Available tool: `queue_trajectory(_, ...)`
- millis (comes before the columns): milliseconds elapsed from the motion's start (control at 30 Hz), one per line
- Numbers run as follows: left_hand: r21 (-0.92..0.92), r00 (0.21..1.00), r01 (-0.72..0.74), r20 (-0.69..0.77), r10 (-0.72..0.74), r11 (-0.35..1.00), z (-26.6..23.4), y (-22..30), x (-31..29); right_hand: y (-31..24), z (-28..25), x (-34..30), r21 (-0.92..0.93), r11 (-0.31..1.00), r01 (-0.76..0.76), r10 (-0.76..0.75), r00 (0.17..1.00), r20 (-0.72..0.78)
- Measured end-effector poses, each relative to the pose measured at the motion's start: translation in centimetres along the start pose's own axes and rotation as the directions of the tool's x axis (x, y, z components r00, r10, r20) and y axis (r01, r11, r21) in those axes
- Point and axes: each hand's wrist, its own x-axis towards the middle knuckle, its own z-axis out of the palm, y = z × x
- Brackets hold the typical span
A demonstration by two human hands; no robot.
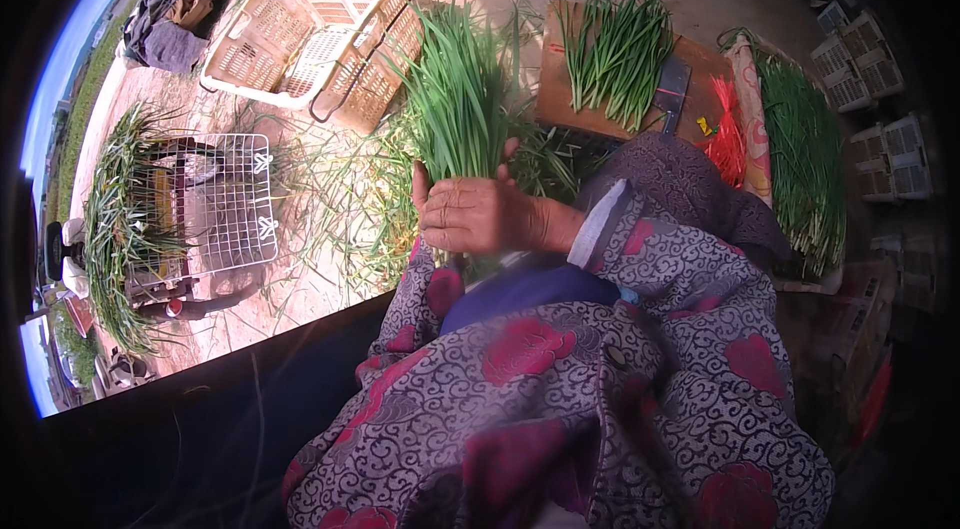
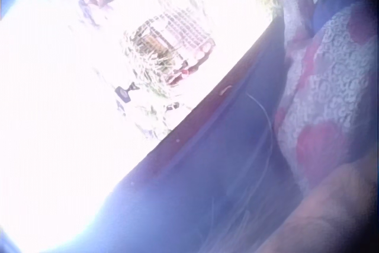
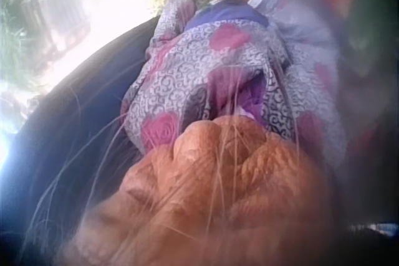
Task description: The person trims the roots and ends of green onions using a knife and gathers them into bundles, securing each bundle with a red tie.
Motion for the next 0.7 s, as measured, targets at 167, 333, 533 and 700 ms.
queue_trajectory(167, -0.387, 0.754, 0.608, 0.010, -0.656, 0.693, 1.3, 6.5, 0.7, -1.2, 3.2, -1.2, 0.105, 0.969, -0.223, 0.236, 0.962, -0.136)
queue_trajectory(333, -0.537, 0.670, 0.680, 0.178, -0.721, 0.499, -0.1, 7.9, 3.5, -1.4, 1.2, 0.9, 0.630, 0.099, -0.770, 0.910, 0.326, 0.255)
queue_trajectory(533, -0.454, 0.665, 0.725, 0.267, -0.698, 0.517, -2.2, 7.4, 6.3, 0.1, -6.1, -0.3, 0.721, -0.571, -0.393, 0.638, 0.340, 0.691)
queue_trajectory(700, -0.474, 0.696, 0.706, 0.325, -0.641, 0.526, -4.2, 7.0, 7.1, 2.9, -7.2, -5.4, 0.704, -0.663, -0.254, 0.577, 0.426, 0.697)
